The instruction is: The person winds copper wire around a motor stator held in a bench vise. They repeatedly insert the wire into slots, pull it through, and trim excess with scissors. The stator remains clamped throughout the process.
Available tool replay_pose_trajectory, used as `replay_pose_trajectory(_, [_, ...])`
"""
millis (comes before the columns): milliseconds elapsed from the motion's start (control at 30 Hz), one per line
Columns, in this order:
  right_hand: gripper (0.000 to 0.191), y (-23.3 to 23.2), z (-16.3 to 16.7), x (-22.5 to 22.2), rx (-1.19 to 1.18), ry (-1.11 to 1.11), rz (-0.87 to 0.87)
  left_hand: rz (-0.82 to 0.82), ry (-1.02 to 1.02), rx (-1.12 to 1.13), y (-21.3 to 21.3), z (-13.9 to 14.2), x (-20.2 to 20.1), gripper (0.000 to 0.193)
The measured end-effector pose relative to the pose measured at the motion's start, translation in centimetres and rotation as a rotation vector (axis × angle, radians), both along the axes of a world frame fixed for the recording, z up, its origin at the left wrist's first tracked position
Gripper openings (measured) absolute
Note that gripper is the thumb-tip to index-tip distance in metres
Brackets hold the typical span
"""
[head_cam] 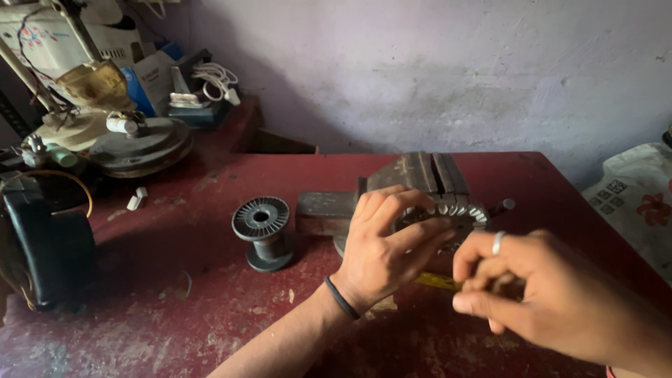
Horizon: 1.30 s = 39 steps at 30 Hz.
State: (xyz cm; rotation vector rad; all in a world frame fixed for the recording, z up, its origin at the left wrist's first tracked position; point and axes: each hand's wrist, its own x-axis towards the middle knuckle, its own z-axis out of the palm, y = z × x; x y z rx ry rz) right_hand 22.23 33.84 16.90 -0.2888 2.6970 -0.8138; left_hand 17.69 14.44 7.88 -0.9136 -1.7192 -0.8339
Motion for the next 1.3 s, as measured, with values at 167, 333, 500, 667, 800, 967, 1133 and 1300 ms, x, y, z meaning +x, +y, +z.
replay_pose_trajectory(167, [0.027,2.3,-2.2,-2.2,-0.345,0.547,0.204,-0.068,-0.095,0.053,-0.2,0.2,0.0,0.020])
replay_pose_trajectory(333, [0.048,1.8,-2.4,-3.8,-0.317,0.926,0.202,-0.086,-0.113,0.077,-0.3,0.4,0.4,0.020])
replay_pose_trajectory(500, [0.048,1.3,-2.0,-4.7,-0.397,0.807,0.219,-0.090,-0.131,0.088,-0.3,0.9,0.8,0.019])
replay_pose_trajectory(667, [0.043,2.1,-2.1,-5.1,-0.475,0.701,0.145,-0.091,-0.133,0.099,-0.2,1.5,1.2,0.018])
replay_pose_trajectory(800, [0.042,2.5,-2.2,-5.4,-0.585,0.547,0.125,-0.087,-0.124,0.105,-0.1,1.7,1.4,0.018])
replay_pose_trajectory(967, [0.049,2.5,-2.1,-5.5,-0.592,0.562,0.157,-0.086,-0.134,0.100,-0.1,1.9,1.4,0.017])
replay_pose_trajectory(1133, [0.059,2.2,-2.1,-5.6,-0.606,0.605,0.220,-0.082,-0.136,0.094,-0.2,1.9,1.4,0.017])
replay_pose_trajectory(1300, [0.056,2.2,-2.5,-5.2,-0.570,0.629,0.190,-0.095,-0.134,0.098,0.0,1.8,1.8,0.018])
